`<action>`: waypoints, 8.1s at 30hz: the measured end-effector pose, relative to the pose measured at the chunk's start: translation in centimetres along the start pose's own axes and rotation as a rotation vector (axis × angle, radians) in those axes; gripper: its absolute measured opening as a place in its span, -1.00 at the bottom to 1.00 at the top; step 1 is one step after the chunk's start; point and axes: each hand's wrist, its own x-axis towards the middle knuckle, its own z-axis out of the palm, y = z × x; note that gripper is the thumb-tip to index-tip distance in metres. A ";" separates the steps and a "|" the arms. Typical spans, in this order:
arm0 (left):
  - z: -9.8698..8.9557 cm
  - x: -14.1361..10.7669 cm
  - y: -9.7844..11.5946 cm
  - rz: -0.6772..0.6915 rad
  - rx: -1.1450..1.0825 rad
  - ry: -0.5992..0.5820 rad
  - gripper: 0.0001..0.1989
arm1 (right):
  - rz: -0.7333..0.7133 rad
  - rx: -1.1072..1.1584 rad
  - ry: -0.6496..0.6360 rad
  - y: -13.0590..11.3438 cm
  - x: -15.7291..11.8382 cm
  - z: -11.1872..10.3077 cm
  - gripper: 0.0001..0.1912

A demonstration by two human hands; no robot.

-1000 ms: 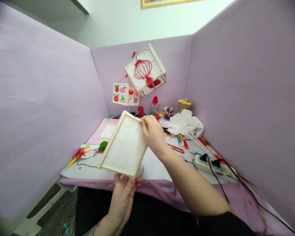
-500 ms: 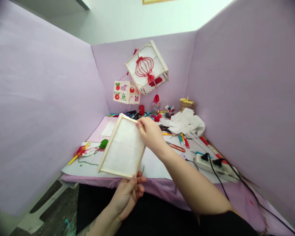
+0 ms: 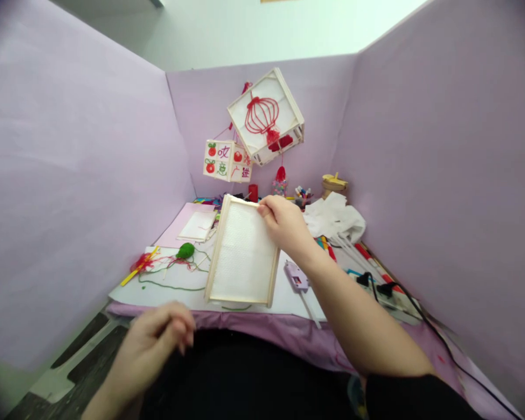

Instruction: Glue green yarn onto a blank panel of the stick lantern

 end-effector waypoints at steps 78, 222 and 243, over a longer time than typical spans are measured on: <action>3.5 5.8 -7.6 0.255 0.548 0.562 -0.47 | 0.392 0.313 -0.168 -3.9 -10.2 5.6 -0.74; 1.9 7.5 -8.2 0.170 0.367 0.639 -0.45 | 0.312 -0.578 -0.443 8.4 -15.6 2.8 -0.50; 1.9 7.7 -8.4 0.175 0.323 0.627 -0.46 | 0.279 0.409 -0.424 -3.3 -13.0 4.7 -0.86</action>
